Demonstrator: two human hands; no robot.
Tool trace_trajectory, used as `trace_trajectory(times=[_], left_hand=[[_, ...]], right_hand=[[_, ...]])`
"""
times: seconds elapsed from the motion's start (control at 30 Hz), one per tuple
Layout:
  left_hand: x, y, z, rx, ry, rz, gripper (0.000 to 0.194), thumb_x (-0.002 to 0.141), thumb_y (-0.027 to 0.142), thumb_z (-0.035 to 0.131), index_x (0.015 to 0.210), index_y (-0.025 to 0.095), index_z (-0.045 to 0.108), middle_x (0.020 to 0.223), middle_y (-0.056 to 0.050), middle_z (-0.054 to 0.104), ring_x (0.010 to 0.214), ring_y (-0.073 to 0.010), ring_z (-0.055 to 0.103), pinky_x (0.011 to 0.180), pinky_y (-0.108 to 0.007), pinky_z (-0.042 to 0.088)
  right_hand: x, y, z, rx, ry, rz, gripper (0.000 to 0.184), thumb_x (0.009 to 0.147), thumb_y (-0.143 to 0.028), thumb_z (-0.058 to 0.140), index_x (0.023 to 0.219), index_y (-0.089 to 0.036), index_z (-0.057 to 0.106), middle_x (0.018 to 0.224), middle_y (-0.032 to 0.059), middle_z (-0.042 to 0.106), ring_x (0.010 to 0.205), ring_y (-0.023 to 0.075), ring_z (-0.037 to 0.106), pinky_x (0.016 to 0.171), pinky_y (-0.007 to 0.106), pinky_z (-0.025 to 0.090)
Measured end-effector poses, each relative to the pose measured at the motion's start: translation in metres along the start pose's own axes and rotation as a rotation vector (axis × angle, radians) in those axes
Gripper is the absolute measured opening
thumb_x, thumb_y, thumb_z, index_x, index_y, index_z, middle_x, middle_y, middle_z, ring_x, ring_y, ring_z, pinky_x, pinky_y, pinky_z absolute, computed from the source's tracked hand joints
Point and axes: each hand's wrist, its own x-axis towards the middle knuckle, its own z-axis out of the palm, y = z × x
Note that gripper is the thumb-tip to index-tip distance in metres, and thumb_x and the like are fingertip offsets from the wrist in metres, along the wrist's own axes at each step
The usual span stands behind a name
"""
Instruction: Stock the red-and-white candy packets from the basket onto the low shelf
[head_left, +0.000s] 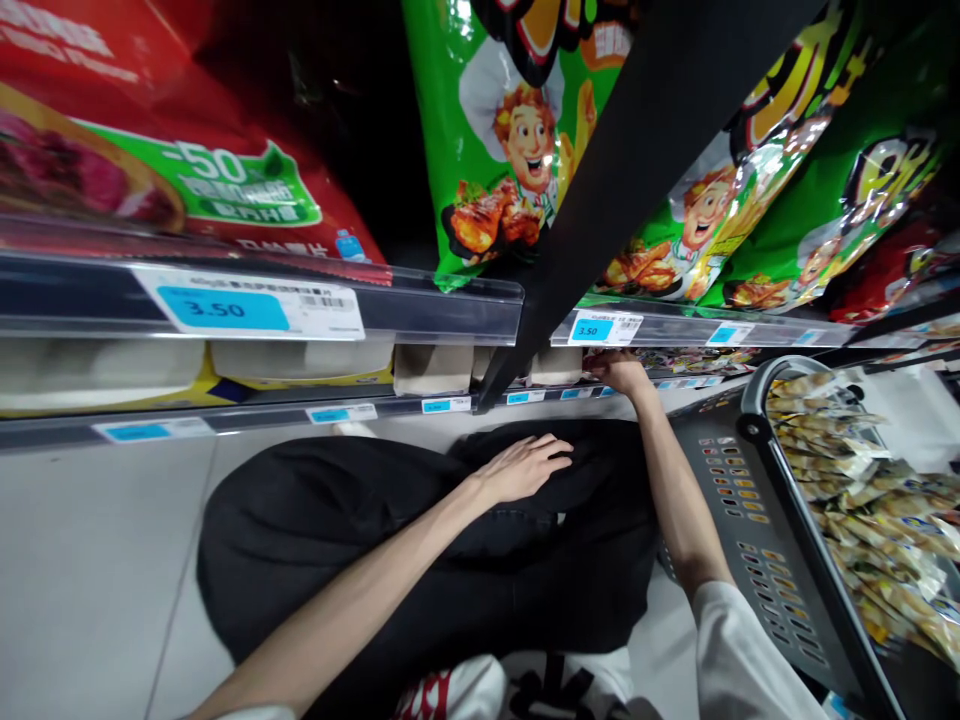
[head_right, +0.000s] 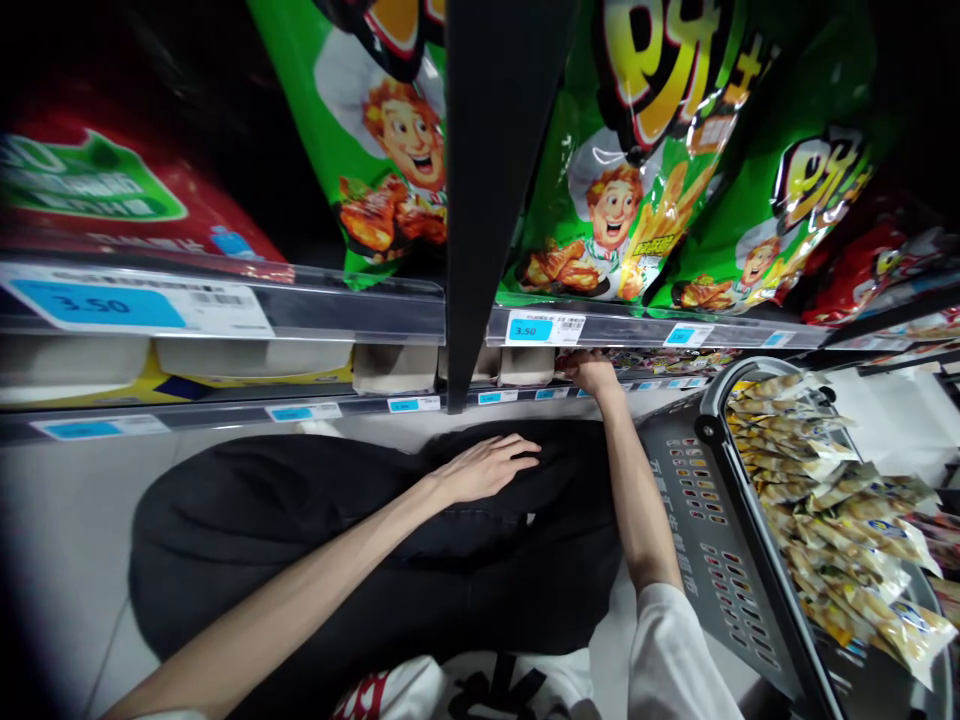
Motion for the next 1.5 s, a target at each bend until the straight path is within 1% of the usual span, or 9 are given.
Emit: trace_trajectory(times=[0.3,0.5,0.67,0.8,0.9,1.07,1.2,1.37,1.5], left_hand=[[0.0,0.001,-0.003,0.003,-0.006,0.015,0.038,0.095,0.007,0.049,0.126,0.022,0.065,0.146,-0.006,0.059,0.129,-0.0228,0.057,0.101,-0.039,0.055],[-0.007,-0.006,0.003,0.009,0.027,0.043,0.044,0.093,0.004,0.046,0.128,0.022,0.066,0.146,-0.007,0.059,0.131,-0.0247,0.056,0.104,-0.043,0.054],[-0.009,-0.014,0.007,0.015,0.04,0.057,0.045,0.095,0.007,0.045,0.13,0.024,0.067,0.146,-0.007,0.059,0.13,-0.0239,0.057,0.107,-0.042,0.052],[-0.013,-0.022,0.013,-0.004,0.028,0.055,0.044,0.098,0.014,0.042,0.132,0.026,0.067,0.145,-0.006,0.061,0.129,-0.0236,0.058,0.111,-0.041,0.051],[-0.017,-0.029,0.018,-0.056,0.024,0.041,0.042,0.101,0.022,0.04,0.134,0.027,0.066,0.145,-0.005,0.06,0.128,-0.0221,0.06,0.111,-0.039,0.052],[-0.018,-0.032,0.019,-0.128,0.053,-0.005,0.039,0.103,0.034,0.04,0.129,0.027,0.069,0.141,-0.005,0.064,0.126,-0.0229,0.064,0.111,-0.039,0.053],[-0.019,-0.033,0.018,-0.161,0.061,-0.041,0.039,0.103,0.043,0.041,0.123,0.027,0.071,0.138,-0.004,0.066,0.123,-0.0229,0.067,0.11,-0.038,0.054],[-0.025,-0.041,0.02,-0.184,0.013,-0.112,0.042,0.102,0.049,0.044,0.128,0.026,0.068,0.132,-0.004,0.07,0.121,-0.0222,0.069,0.112,-0.038,0.053],[-0.024,-0.042,0.015,-0.211,0.002,-0.169,0.041,0.099,0.051,0.049,0.123,0.026,0.07,0.128,-0.004,0.073,0.117,-0.0238,0.071,0.105,-0.037,0.058]], right_hand=[[0.001,-0.01,0.013,0.041,0.171,0.167,0.039,0.09,-0.025,0.066,0.125,-0.007,0.068,0.124,0.0226,0.071,0.115,0.0341,0.066,0.102,0.041,0.05],[-0.031,-0.023,0.008,0.128,0.175,0.143,0.032,0.097,-0.032,0.062,0.126,-0.018,0.066,0.129,0.0107,0.07,0.118,0.0232,0.066,0.101,0.029,0.049],[-0.124,-0.045,-0.013,0.51,0.341,-0.111,0.032,0.098,-0.034,0.062,0.125,-0.017,0.062,0.126,0.0114,0.066,0.12,0.0223,0.064,0.104,0.033,0.05],[-0.231,-0.058,-0.047,0.726,0.246,-0.159,0.032,0.1,-0.038,0.06,0.128,-0.024,0.062,0.136,0.011,0.063,0.128,0.0226,0.061,0.112,0.039,0.049],[-0.308,-0.054,-0.082,0.896,0.219,-0.101,0.034,0.095,-0.034,0.068,0.128,-0.028,0.063,0.135,0.0077,0.066,0.123,0.0196,0.065,0.1,0.033,0.056],[-0.396,-0.014,-0.131,0.959,0.458,0.073,0.02,0.094,-0.028,0.07,0.114,-0.028,0.072,0.112,0.0073,0.076,0.11,0.0224,0.072,0.096,0.036,0.058],[-0.415,0.046,-0.145,0.872,0.592,0.272,0.023,0.093,-0.032,0.071,0.116,-0.025,0.071,0.107,0.0072,0.077,0.096,0.0196,0.075,0.085,0.032,0.06],[-0.386,0.12,-0.15,0.621,0.401,0.335,0.028,0.095,-0.038,0.065,0.114,-0.019,0.072,0.1,0.0056,0.078,0.084,0.0159,0.073,0.079,0.028,0.057],[-0.327,0.156,-0.126,0.43,0.024,0.269,0.029,0.091,-0.023,0.067,0.12,-0.017,0.072,0.108,0.0038,0.078,0.09,0.015,0.072,0.086,0.027,0.053]])
